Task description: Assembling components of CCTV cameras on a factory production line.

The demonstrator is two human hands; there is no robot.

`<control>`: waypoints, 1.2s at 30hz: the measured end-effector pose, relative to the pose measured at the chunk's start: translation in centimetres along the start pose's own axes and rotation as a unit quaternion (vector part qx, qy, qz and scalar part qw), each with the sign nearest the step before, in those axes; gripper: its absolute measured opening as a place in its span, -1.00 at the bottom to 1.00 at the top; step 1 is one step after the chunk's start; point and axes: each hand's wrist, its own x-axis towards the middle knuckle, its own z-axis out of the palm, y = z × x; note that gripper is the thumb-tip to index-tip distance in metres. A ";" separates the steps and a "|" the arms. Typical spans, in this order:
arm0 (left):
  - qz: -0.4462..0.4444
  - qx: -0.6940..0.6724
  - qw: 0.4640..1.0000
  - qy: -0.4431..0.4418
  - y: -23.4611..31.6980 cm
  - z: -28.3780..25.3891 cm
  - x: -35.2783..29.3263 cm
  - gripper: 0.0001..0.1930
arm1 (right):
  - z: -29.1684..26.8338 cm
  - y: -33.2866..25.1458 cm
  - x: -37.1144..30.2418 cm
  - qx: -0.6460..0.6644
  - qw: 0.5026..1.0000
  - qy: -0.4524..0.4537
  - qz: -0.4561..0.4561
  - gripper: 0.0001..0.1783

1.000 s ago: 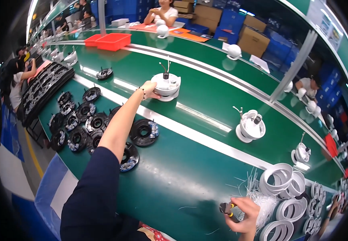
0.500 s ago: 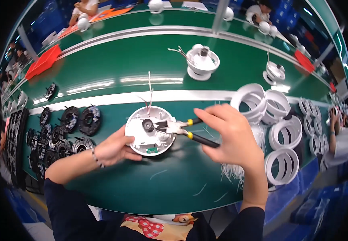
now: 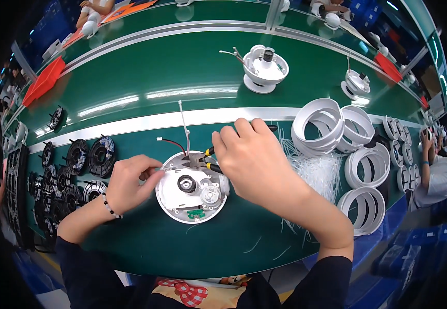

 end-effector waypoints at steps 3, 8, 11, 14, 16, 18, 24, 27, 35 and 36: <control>0.041 0.001 0.999 0.025 -0.1 0.1 0.3 -0.91 | 0.1 -0.1 0.5 -0.026 0.999 -0.007 -0.021 -0.70; 0.047 0.019 0.998 0.041 -0.3 -0.8 0.4 -0.96 | -1.3 0.9 -0.5 0.044 0.999 -0.014 0.008 -0.76; 0.083 -0.037 0.989 0.119 0.2 -3.2 1.2 -0.93 | -4.2 2.5 -4.3 0.074 0.985 0.117 0.105 -0.55; 0.221 -0.110 0.949 0.198 3.4 -3.9 4.7 -0.78 | -8.4 1.3 -8.3 0.179 0.950 0.165 0.195 -0.47; 0.228 -0.192 0.948 0.115 6.3 -2.7 7.1 -0.72 | -5.3 0.7 -7.7 0.424 0.899 0.108 0.030 -0.46; 0.192 -0.250 0.948 -0.047 6.3 -0.4 9.2 -0.52 | -2.9 -2.4 -5.9 0.411 0.906 -0.050 -0.083 -0.40; 0.085 -0.165 0.973 0.136 3.0 -1.0 8.5 -0.38 | 1.2 -6.5 -11.0 0.379 0.917 -0.112 0.045 -0.40; -0.082 -0.202 0.973 -0.081 -2.0 0.7 2.8 -0.33 | 3.5 -7.6 -11.6 0.337 0.936 -0.090 0.052 -0.33; -0.358 -0.528 0.746 -0.193 -1.5 1.7 2.6 -0.58 | 11.2 -6.6 -9.4 0.365 0.926 0.094 -0.031 -0.31; -0.350 -0.535 0.749 -0.175 -2.3 1.7 4.2 -0.58 | 11.6 -6.0 -9.8 0.341 0.933 0.116 -0.022 -0.30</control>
